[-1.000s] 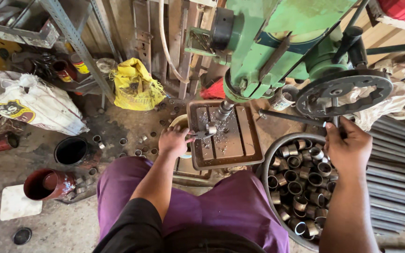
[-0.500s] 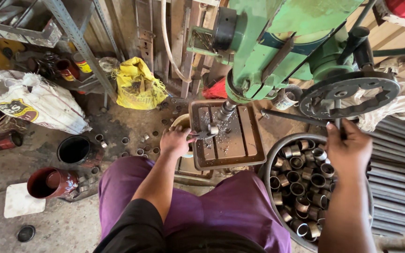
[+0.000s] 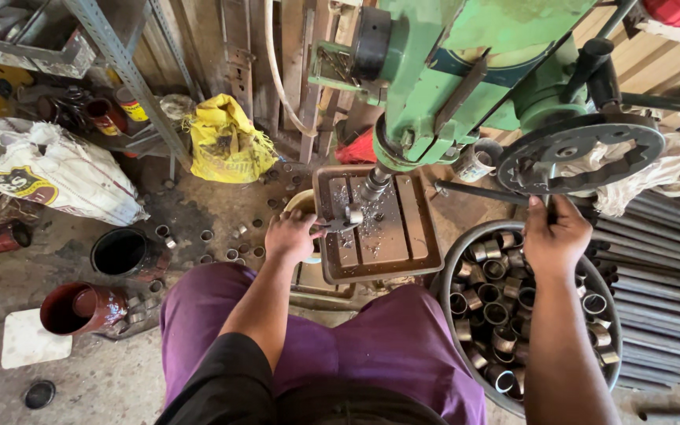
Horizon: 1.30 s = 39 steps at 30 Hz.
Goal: The person operates a green drill press in a workshop, repeatedly picking up small cylindrical metal parts from a large metal bowl. They place each part under the drill bit, lower the spindle to drill the item, and then return the finished part to the bowl. The process is continuous and repetitive throughout the video.
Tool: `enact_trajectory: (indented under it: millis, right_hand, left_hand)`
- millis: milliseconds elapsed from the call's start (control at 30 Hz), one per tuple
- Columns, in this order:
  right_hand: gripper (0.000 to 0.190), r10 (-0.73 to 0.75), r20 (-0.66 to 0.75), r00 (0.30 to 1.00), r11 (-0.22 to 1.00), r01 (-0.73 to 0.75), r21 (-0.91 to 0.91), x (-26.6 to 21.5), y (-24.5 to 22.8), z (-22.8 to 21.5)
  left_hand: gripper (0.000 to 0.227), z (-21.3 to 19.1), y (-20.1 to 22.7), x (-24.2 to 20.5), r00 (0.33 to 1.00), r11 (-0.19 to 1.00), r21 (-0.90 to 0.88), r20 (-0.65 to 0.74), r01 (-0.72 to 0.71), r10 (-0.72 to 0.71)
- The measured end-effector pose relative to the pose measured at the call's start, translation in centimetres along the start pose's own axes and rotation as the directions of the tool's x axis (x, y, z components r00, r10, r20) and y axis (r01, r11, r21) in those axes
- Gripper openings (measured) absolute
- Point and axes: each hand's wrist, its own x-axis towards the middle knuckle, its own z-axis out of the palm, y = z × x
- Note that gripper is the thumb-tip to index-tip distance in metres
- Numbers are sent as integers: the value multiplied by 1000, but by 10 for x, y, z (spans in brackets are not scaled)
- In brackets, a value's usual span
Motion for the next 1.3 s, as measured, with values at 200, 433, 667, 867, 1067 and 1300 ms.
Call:
enact_trajectory:
  millis: [200, 433, 667, 867, 1067, 1300]
  right_hand:
    - [18, 120, 110, 987, 977, -137, 165, 9, 27, -7]
    - [36, 284, 180, 942, 854, -334, 399, 38, 76, 11]
    - [45, 154, 27, 988, 855, -147, 498, 132, 91, 12]
    - [39, 85, 63, 994, 714, -105, 692, 207, 68, 19]
    - [33, -6, 139, 990, 568, -111, 816, 226, 43, 2]
    - [27, -122, 295, 948, 375, -232, 897, 182, 54, -49]
  left_hand:
    - [42, -3, 0, -1, 1000, 1000, -7, -22, -8, 8]
    - [34, -4, 7, -3, 1000, 1000, -23, -10, 17, -17]
    - [33, -6, -1, 4, 994, 1000, -6, 105, 21, -21]
    - [35, -5, -4, 1, 999, 999, -11, -19, -32, 31]
    - [38, -9, 0, 5, 1000, 1000, 3, -3, -27, 27]
    - [43, -20, 5, 2, 996, 999, 40, 82, 23, -27]
